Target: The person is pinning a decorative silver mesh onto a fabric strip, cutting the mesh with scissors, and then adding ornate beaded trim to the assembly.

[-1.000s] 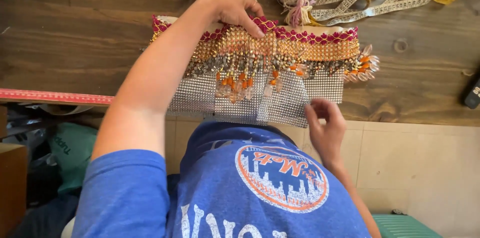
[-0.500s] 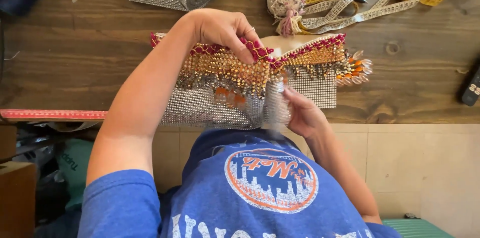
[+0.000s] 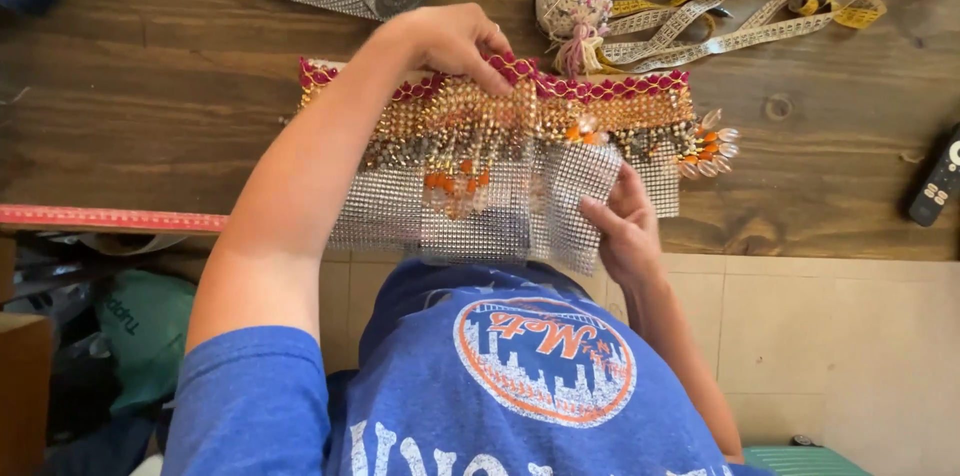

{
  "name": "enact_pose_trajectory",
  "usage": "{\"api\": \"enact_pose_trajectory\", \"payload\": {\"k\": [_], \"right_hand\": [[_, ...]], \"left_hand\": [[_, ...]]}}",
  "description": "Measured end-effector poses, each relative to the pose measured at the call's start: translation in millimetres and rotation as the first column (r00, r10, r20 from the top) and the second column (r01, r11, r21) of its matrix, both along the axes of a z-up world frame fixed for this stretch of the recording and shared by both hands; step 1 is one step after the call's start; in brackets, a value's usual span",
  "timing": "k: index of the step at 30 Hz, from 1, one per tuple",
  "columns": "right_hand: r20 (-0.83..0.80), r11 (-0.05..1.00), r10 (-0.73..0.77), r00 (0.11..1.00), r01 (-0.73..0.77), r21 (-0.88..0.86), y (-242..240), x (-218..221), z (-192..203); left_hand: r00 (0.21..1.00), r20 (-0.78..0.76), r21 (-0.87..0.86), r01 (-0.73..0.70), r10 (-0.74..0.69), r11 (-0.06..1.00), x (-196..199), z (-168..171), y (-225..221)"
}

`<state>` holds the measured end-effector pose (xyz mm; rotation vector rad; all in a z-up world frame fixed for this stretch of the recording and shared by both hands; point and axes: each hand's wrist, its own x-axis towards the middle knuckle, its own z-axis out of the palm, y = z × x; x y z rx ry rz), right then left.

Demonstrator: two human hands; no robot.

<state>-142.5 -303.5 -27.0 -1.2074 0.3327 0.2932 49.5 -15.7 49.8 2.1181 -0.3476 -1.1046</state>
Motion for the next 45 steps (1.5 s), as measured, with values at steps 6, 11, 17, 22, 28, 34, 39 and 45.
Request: {"api": "enact_pose_trajectory", "payload": {"k": [6, 11, 17, 22, 28, 34, 39, 45], "right_hand": [[0.031, 0.959, -0.069, 0.997, 0.075, -0.273, -22, 0, 1], [0.026, 0.947, 0.017, 1.0, -0.008, -0.321, -18, 13, 4], [0.37, 0.649, 0.094, 0.924, 0.225, -0.727, -8, 10, -13], [0.451, 0.363, 0.754, 0.478, 0.269, -0.892, 20, -42, 1], [0.509, 0.45, 0.795, 0.331, 0.242, -0.86, 22, -37, 13], [0.495, 0.417, 0.826, 0.269, 0.298, -0.859, 16, -41, 1], [0.45, 0.356, 0.824, 0.345, 0.304, -0.884, 17, -54, -10], [0.515, 0.419, 0.646, 0.564, 0.303, -0.856, -2, -32, 15]], "left_hand": [[0.987, 0.115, 0.262, 0.077, -0.111, 0.962, 3, -9, -12], [0.966, 0.191, 0.264, 0.123, -0.176, 0.957, 12, -35, -9], [0.967, 0.167, 0.319, 0.132, -0.192, 0.939, 26, -59, -10], [0.924, 0.171, 0.416, 0.247, -0.342, 0.875, 35, -63, -25], [0.949, 0.179, 0.385, 0.176, -0.261, 0.906, 23, -62, -26], [0.949, 0.188, 0.368, 0.171, -0.254, 0.914, 28, -73, -28], [0.944, 0.15, 0.394, 0.215, -0.294, 0.894, 16, -33, -20], [0.947, 0.148, 0.358, 0.217, -0.285, 0.908, 20, -41, -18]]}}
